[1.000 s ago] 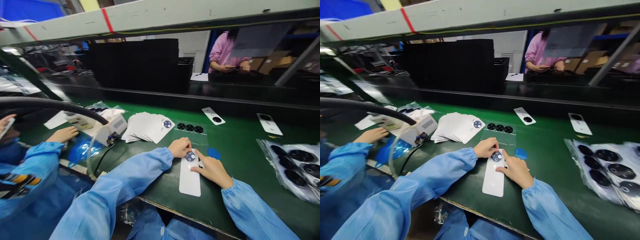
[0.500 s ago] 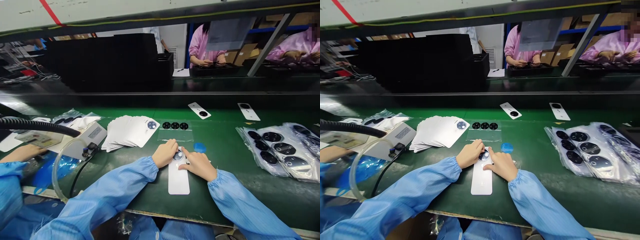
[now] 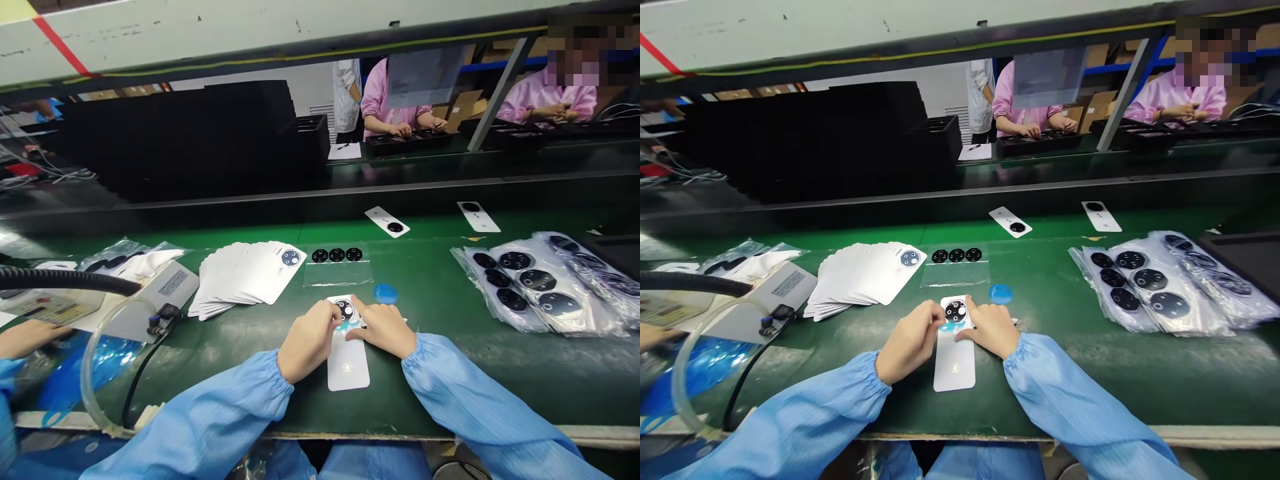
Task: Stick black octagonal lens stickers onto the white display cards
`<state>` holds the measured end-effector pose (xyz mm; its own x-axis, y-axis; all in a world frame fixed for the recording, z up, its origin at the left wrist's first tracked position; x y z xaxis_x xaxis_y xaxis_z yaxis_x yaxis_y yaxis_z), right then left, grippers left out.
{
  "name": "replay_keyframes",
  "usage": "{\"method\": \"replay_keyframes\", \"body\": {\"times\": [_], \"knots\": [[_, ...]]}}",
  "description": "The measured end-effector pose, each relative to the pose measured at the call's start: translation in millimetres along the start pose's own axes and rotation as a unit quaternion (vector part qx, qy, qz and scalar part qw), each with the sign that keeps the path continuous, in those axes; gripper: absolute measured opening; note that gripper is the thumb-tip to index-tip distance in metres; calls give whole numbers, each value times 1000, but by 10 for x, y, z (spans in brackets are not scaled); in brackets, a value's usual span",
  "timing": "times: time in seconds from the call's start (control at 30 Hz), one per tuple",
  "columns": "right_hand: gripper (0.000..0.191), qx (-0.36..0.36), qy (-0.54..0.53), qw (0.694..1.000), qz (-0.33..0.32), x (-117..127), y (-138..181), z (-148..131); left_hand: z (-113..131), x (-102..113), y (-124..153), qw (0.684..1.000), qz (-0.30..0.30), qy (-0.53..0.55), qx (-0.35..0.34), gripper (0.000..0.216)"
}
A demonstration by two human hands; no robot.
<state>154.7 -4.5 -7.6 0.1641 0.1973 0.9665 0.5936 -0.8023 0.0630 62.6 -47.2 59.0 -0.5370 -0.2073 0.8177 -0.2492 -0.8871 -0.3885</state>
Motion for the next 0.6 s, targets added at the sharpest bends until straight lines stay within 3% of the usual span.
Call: {"method": "replay_keyframes", "body": {"times": [0.1,0.23,0.37,0.47,0.6], "knots": [[64,-17,-6,1000,17,20,75,-15,-74,-122,-432,998,24,48,41,15],[52,-22,-9,999,37,58,155,-64,-55,-705,-1030,995,-25,90,29,15],[40,-17,-8,999,39,63,164,-87,14,-1150,-1200,994,-68,84,-15,20],[37,-18,-10,999,38,53,152,-88,108,-1027,-1184,996,-37,65,-43,17],[41,-25,-27,999,24,18,156,-83,472,-325,-1042,994,49,64,-69,12]]}}
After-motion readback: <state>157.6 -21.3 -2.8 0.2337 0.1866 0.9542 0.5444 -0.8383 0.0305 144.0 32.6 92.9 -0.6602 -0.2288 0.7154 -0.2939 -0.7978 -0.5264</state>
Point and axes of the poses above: each hand's wrist, its own y-axis away from the middle knuckle, its own x-axis out of the back of the hand, z = x × y, the point moved 10 cm from there along -y, towards the middle knuckle, and after that the axes turned 6 degrees about z, right-handed, at the moved point
